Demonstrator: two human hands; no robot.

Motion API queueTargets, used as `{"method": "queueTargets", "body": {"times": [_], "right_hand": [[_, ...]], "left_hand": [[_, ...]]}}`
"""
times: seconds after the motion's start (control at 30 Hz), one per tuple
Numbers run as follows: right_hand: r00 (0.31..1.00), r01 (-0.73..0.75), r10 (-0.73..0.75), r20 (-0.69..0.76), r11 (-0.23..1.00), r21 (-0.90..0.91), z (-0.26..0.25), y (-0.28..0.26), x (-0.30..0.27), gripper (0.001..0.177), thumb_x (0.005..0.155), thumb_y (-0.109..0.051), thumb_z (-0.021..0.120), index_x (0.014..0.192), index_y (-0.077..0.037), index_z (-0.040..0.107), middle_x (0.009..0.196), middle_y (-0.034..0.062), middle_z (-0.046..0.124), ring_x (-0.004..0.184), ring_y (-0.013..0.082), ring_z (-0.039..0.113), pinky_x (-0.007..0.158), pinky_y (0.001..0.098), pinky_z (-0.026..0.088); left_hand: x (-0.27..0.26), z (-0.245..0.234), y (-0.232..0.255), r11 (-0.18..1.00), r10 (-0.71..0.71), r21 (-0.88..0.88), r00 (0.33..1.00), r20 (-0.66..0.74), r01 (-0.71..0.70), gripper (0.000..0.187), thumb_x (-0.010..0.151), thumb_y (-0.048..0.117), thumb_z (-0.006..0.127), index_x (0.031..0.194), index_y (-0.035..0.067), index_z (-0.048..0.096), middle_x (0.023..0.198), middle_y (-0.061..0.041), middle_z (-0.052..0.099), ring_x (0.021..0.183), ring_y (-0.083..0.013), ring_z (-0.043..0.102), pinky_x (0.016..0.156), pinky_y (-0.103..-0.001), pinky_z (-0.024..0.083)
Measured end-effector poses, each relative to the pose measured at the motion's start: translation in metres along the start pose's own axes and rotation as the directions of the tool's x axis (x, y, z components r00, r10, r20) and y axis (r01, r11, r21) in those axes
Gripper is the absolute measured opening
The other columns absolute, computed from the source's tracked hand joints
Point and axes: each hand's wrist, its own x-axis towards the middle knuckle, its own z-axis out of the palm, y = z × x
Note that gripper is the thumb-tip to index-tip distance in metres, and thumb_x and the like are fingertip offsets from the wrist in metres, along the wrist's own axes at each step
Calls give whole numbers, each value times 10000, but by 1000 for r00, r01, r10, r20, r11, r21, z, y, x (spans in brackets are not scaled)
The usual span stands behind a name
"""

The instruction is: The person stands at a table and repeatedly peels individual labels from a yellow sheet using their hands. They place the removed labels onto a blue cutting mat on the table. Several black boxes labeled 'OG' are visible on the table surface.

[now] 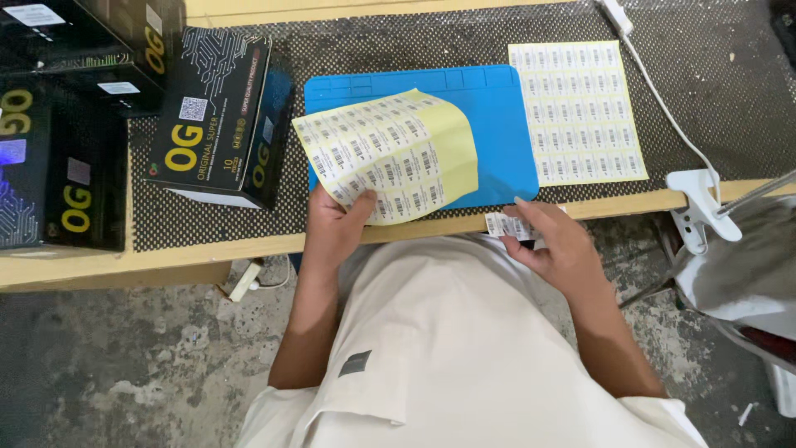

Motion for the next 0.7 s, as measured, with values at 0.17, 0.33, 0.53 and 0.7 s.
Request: {"method": "queueTargets", "body": {"times": [0.17,0.33,0.53,0.7], "right_hand": [[1000,-24,24,2,999,-28,-1,-4,-2,663,754,-17,896,1359,74,639,1075,207,763,953,413,741,827,489,610],[1000,-22,21,-17,998,-61,0,-2,-4,636,773,-39,893,1349,63,645,1068,203,762,935,401,745,818,464,611],[998,-53,53,-22,999,-9,-3,0,-6,609,793,-39,880,1350,59,654,1088,216,760,940,413,745,804,474,606],[999,-23,23,-27,1000,0,-2,-2,-4,608,788,-10,873,1349,76,653,1063,200,765,930,401,748,809,466,604]], "left_hand": [[0,1,4,1000,14,-2,1000,15,-14,291,880,-50,644,1168,-53,687,1037,-222,742,1008,-230,640,826,-477,587],[0,4,10,1000,15,-9,1000,13,-15,289,880,-49,641,1165,-52,687,1038,-198,735,1001,-216,614,837,-471,580],[-1,4,8,1000,-17,-8,1000,8,17,281,889,-32,643,1166,-56,688,1043,-223,739,1007,-230,626,829,-478,584],[-1,5,11,1000,9,18,1000,11,-9,293,883,-57,634,1173,-66,680,1043,-231,735,1004,-240,628,842,-485,579]]}}
